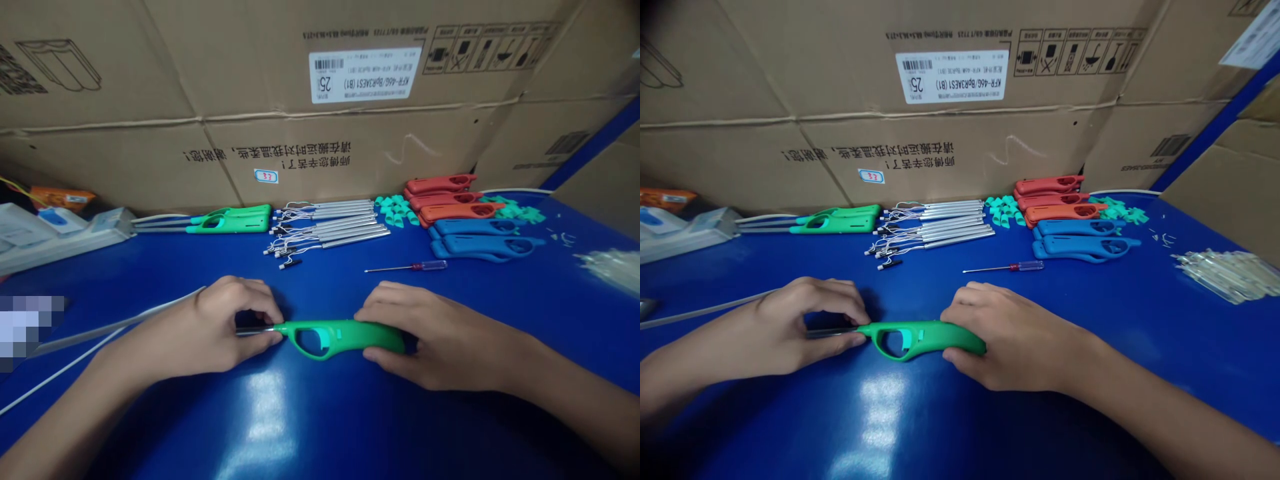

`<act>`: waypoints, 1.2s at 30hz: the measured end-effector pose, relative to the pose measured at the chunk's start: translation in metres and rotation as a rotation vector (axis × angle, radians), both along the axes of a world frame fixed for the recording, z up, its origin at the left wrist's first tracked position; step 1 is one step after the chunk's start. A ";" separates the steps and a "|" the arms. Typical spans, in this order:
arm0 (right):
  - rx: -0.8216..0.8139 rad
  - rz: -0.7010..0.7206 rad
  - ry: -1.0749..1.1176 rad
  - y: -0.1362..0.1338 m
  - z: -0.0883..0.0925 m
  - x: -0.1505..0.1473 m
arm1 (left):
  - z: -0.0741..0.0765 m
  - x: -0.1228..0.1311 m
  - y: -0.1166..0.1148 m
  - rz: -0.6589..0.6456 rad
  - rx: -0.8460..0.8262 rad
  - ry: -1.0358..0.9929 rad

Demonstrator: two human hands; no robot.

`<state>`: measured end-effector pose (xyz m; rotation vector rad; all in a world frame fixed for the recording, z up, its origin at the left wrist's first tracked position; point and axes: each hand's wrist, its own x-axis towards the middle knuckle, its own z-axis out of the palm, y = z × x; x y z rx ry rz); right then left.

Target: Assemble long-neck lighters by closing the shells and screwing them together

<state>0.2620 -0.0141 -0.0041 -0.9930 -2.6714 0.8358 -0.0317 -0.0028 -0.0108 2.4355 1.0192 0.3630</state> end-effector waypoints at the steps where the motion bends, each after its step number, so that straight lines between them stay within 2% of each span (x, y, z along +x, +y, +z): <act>1: -0.001 0.001 0.004 0.000 0.000 0.000 | -0.001 -0.001 0.000 -0.009 0.010 -0.023; 7: -0.017 -0.012 0.013 0.000 -0.005 0.002 | -0.005 -0.003 -0.001 -0.018 0.035 -0.170; 11: -0.030 -0.055 -0.019 -0.002 -0.005 0.000 | -0.004 -0.001 0.001 0.002 -0.032 -0.182; 16: -0.065 -0.106 -0.089 -0.004 -0.001 -0.003 | -0.008 -0.002 0.002 0.028 -0.038 -0.151; 20: -0.092 -0.135 -0.054 -0.002 -0.002 -0.004 | -0.005 0.001 -0.003 0.053 0.000 -0.012; 25: -0.061 -0.151 0.057 0.000 -0.008 -0.004 | 0.003 0.019 -0.012 0.067 0.115 0.061; 28: -0.020 -0.134 0.116 -0.002 -0.008 -0.005 | 0.003 0.031 -0.015 0.026 0.080 0.144; 36: -0.053 -0.172 0.147 -0.005 -0.011 -0.006 | -0.003 0.037 -0.017 0.007 0.207 0.022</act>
